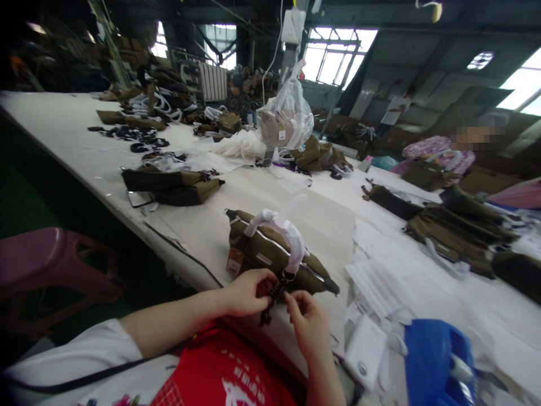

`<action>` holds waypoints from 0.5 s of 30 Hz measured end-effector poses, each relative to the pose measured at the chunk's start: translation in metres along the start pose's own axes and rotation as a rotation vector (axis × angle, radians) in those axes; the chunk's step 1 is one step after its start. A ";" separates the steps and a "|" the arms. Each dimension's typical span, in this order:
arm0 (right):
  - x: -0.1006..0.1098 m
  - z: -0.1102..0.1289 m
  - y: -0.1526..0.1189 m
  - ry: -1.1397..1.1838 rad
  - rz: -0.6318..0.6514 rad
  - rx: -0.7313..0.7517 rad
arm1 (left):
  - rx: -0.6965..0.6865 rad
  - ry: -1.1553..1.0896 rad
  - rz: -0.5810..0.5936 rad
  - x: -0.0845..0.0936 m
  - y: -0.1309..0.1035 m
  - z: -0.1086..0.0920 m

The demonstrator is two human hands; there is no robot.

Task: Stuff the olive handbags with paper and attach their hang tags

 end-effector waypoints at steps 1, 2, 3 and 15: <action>0.002 0.000 0.000 -0.007 0.006 -0.008 | 0.021 -0.031 0.029 0.003 0.001 0.000; 0.004 -0.001 0.001 -0.020 0.006 -0.018 | 0.043 -0.064 0.059 0.006 0.002 -0.001; 0.004 -0.002 0.001 -0.039 -0.002 -0.027 | 0.066 -0.098 0.088 0.008 0.002 -0.001; -0.010 -0.004 0.000 0.021 0.107 -0.115 | 0.113 -0.458 0.416 0.023 -0.004 -0.018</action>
Point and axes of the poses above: each hand's wrist, its own y-axis towards the middle knuckle, its own x-axis out of the back of the hand, z = x × y, the point moved 1 cm from there along y, towards the middle knuckle, and after that the axes turned 4 degrees about -z, right-handed, at the moved point
